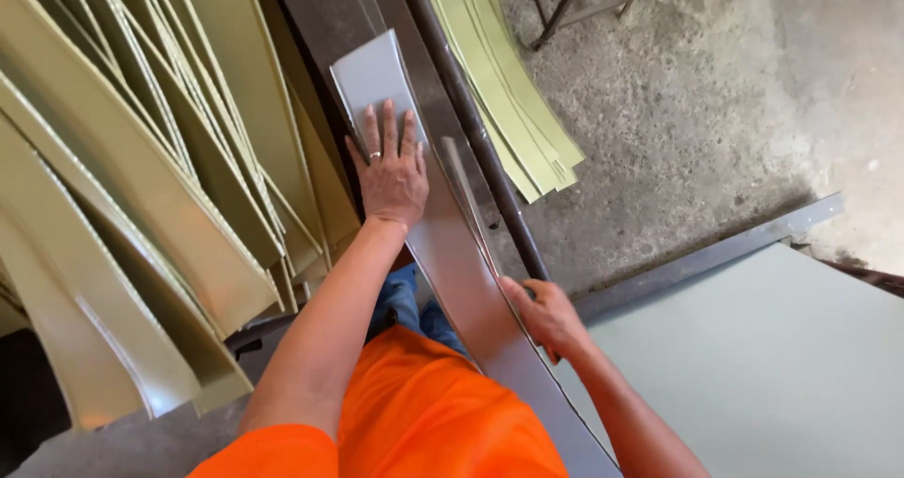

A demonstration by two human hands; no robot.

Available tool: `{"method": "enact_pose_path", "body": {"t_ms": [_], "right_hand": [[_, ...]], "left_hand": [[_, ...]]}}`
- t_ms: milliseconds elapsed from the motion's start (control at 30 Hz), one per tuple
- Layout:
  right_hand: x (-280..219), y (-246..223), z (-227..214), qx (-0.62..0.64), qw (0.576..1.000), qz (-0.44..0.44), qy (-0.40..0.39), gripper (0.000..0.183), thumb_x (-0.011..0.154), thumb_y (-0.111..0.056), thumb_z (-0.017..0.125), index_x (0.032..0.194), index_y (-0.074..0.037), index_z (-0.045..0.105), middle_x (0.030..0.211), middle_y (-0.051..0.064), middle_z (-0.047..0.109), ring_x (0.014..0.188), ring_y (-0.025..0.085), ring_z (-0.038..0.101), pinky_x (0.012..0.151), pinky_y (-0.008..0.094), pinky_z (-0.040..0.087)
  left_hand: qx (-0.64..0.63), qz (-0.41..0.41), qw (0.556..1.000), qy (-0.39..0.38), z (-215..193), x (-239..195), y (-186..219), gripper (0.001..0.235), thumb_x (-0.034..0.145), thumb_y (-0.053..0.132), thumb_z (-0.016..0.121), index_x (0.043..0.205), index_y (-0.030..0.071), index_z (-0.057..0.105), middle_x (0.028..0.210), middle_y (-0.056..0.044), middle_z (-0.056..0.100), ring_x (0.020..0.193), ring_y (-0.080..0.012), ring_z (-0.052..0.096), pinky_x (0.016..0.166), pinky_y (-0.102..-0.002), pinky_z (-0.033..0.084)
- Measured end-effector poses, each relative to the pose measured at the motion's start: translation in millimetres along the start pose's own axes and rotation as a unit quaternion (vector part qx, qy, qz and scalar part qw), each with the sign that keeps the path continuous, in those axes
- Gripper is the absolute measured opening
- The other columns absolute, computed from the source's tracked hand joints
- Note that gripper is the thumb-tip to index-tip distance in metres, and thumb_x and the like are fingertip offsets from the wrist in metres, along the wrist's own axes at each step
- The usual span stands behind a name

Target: Trimming excess material from the edges of metal components using a hand-held scraper.

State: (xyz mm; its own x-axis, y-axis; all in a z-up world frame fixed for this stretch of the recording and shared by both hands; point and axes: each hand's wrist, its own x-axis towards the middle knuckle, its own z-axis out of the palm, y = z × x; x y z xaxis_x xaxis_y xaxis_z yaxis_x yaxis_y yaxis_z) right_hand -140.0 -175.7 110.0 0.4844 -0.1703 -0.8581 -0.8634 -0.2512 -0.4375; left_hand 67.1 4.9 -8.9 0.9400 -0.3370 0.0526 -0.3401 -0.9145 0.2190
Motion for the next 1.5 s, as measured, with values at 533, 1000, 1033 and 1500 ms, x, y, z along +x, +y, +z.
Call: {"method": "enact_pose_path", "body": {"t_ms": [533, 1000, 1033, 1500], "right_hand": [[2.1, 18.1, -10.2, 0.017, 0.993, -0.031, 0.110, 0.035, 0.089, -0.056, 0.064, 0.089, -0.022, 0.060, 0.057, 0.005, 0.064, 0.048, 0.016, 0.063, 0.045, 0.037, 0.051], [39.9, -1.0, -7.9, 0.292, 0.949, -0.099, 0.072, 0.050, 0.100, -0.051, 0.059, 0.080, -0.006, 0.050, 0.055, -0.001, 0.046, 0.043, 0.009, 0.041, 0.036, 0.029, 0.033], [29.8, -19.1, -10.1, 0.292, 0.948, -0.100, 0.071, 0.050, 0.100, -0.051, 0.059, 0.080, -0.006, 0.050, 0.055, -0.001, 0.046, 0.043, 0.009, 0.041, 0.036, 0.029, 0.033], [64.8, 0.3, -34.3, 0.154, 0.980, -0.015, -0.123, 0.050, 0.105, -0.045, 0.059, 0.072, -0.012, 0.044, 0.054, -0.005, 0.036, 0.041, 0.009, 0.035, 0.038, 0.030, 0.030]], "left_hand": [[-0.008, 0.006, 0.997, -0.076, -25.3, 57.1, -6.0, 0.052, 0.109, 0.042, 0.045, 0.157, 0.022, 0.043, 0.172, -0.006, 0.019, 0.160, -0.0329, 0.011, 0.123, -0.074, 0.013], [0.034, -0.007, 0.999, -0.006, -7.9, 46.8, -13.6, 0.054, 0.109, 0.032, 0.045, 0.161, 0.019, 0.042, 0.171, 0.002, 0.024, 0.157, -0.0284, 0.014, 0.114, -0.078, 0.019], [0.036, -0.007, 0.999, -0.005, -7.5, 46.3, -13.3, 0.054, 0.109, 0.032, 0.045, 0.161, 0.019, 0.042, 0.171, 0.002, 0.024, 0.157, -0.0284, 0.014, 0.114, -0.078, 0.019], [0.036, -0.009, 0.999, 0.006, -3.9, 43.8, -17.1, 0.056, 0.108, 0.031, 0.046, 0.162, 0.020, 0.040, 0.171, 0.001, 0.024, 0.158, -0.0284, 0.014, 0.115, -0.076, 0.021]]}}
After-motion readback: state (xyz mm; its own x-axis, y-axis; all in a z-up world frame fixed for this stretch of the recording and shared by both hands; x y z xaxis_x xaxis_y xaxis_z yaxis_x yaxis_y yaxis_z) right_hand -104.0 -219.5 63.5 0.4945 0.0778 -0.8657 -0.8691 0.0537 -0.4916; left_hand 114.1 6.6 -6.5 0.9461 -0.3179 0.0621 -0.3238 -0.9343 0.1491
